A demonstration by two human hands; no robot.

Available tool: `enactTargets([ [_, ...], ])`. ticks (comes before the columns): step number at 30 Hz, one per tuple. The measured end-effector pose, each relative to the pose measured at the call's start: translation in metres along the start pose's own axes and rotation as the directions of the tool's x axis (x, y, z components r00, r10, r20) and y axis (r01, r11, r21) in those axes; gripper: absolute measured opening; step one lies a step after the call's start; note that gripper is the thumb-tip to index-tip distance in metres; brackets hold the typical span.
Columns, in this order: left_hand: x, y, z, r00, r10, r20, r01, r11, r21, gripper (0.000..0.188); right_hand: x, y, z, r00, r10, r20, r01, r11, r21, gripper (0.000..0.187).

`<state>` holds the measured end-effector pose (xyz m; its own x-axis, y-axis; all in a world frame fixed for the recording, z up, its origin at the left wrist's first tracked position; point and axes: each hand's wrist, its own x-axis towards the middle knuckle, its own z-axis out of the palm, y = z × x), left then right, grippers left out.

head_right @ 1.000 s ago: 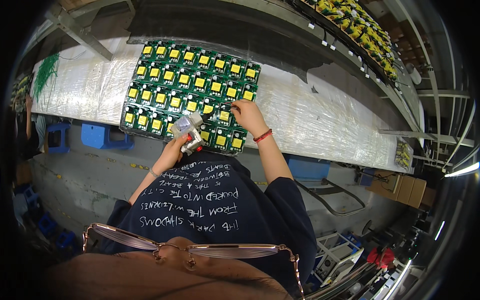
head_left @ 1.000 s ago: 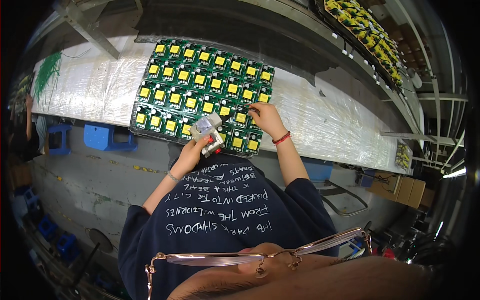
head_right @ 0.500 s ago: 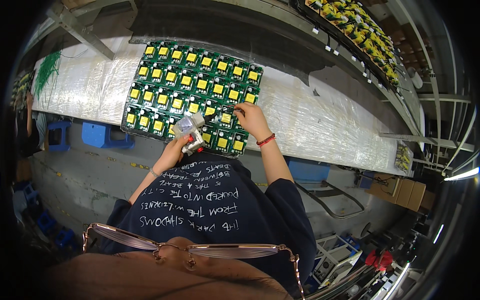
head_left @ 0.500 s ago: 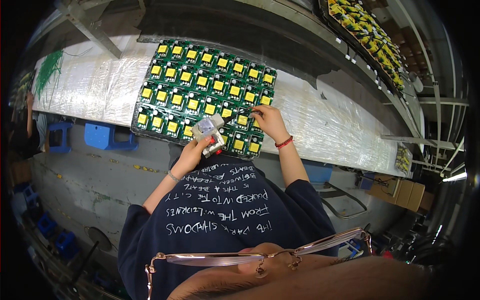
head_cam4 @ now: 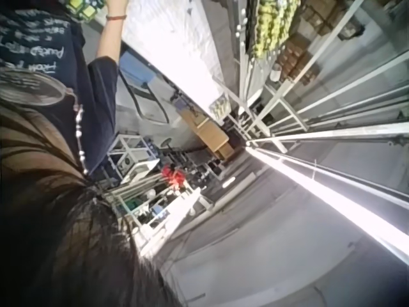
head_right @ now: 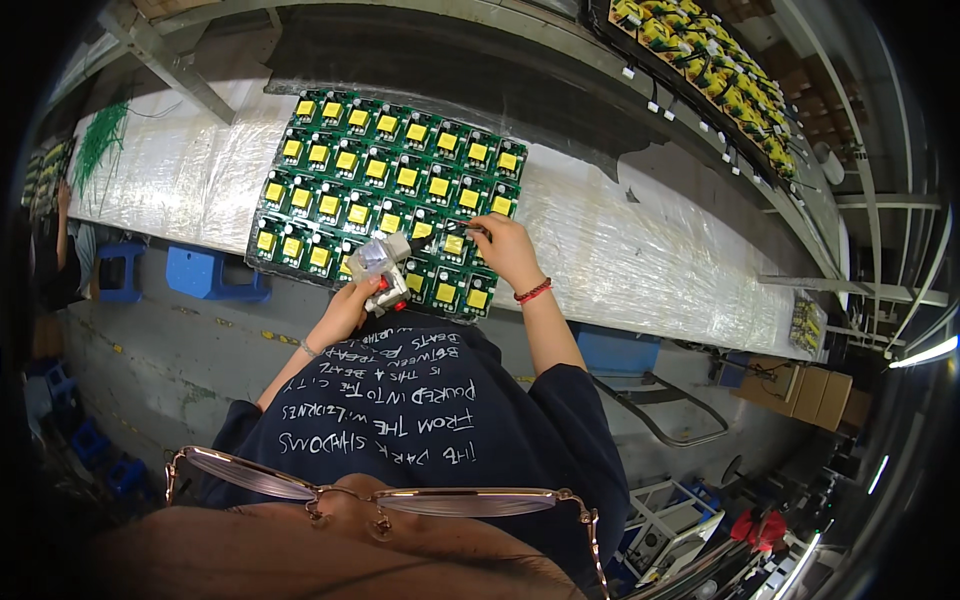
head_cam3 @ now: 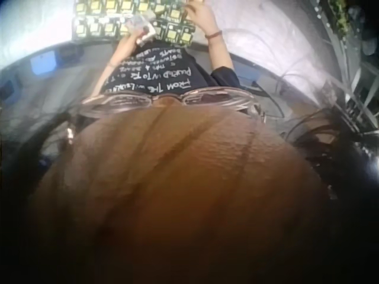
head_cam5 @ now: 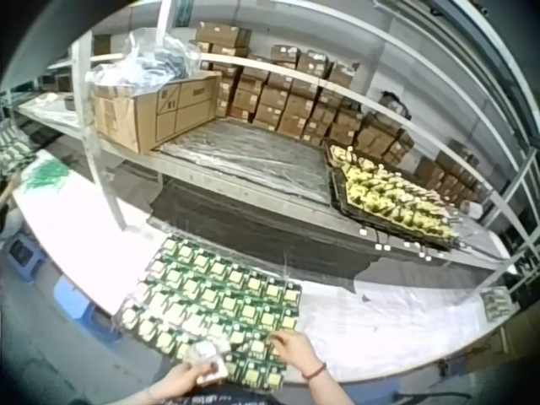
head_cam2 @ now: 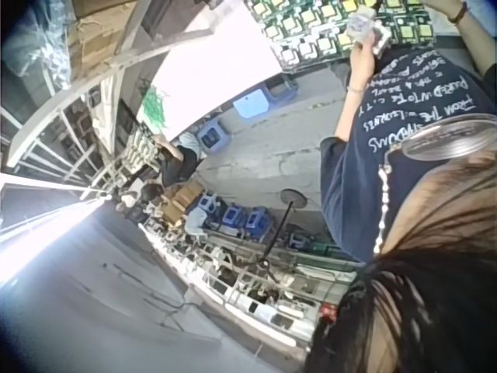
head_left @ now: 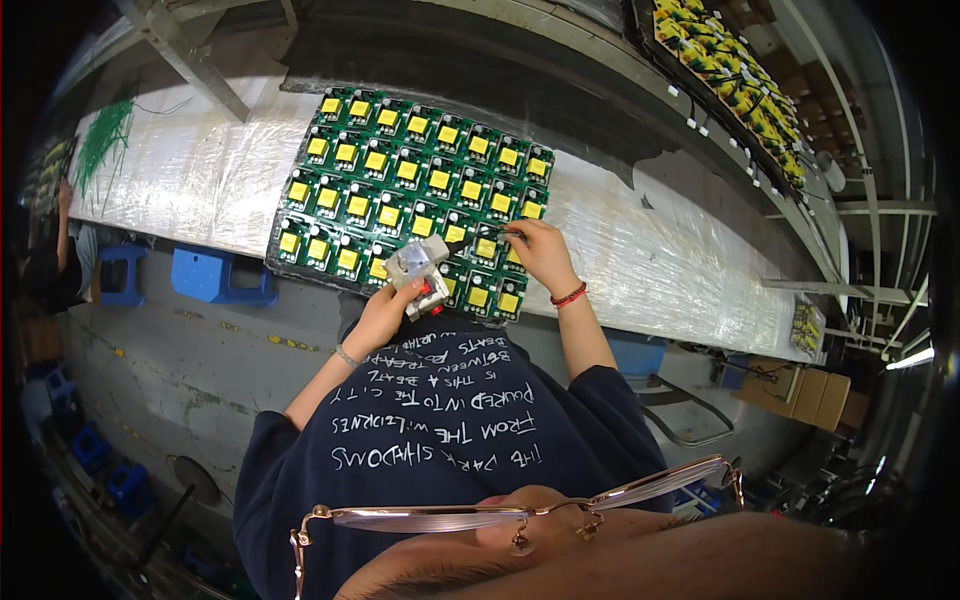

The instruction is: The person carries a panel of circuit boards to a conveyor table, uses a handheld testing device to test individual components on another panel, and transfers the tested panel to the conveyor table.

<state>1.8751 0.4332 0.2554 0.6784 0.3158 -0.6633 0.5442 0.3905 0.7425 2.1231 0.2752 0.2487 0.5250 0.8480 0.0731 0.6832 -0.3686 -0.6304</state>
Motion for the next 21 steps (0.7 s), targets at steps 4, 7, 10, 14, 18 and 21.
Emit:
enactTargets([
  [4, 0.0, -0.002, 0.004, 0.999, 0.036, 0.003, -0.036, 0.999, -0.026, 0.062, -0.004, -0.003, -0.024, 0.998, 0.047, -0.036, -0.044, 0.997, 0.07, 0.013],
  [7, 0.007, 0.004, 0.011, 0.99, 0.109, 0.087, -0.122, 0.981, 0.153, 0.063, -0.011, 0.007, -0.039, 0.997, 0.074, -0.025, -0.075, 0.997, -0.009, 0.013],
  [10, 0.015, 0.009, 0.026, 0.981, 0.157, 0.119, -0.174, 0.973, 0.151, 0.062, -0.024, 0.025, -0.037, 0.994, 0.104, -0.043, -0.104, 0.995, 0.006, 0.015],
  [14, 0.017, 0.016, 0.036, 0.98, 0.147, 0.137, -0.167, 0.976, 0.142, 0.06, -0.038, 0.044, -0.027, 0.99, 0.105, -0.089, -0.104, 0.994, 0.02, 0.016],
  [18, 0.011, 0.024, 0.034, 0.986, 0.06, 0.157, -0.088, 0.98, 0.177, 0.06, -0.041, 0.041, -0.024, 0.981, 0.179, -0.077, -0.173, 0.982, 0.078, 0.016],
  [21, 0.01, 0.026, 0.035, 0.989, 0.031, 0.144, -0.055, 0.985, 0.164, 0.06, -0.041, 0.041, -0.021, 0.984, 0.158, -0.08, -0.152, 0.986, 0.074, 0.016],
])
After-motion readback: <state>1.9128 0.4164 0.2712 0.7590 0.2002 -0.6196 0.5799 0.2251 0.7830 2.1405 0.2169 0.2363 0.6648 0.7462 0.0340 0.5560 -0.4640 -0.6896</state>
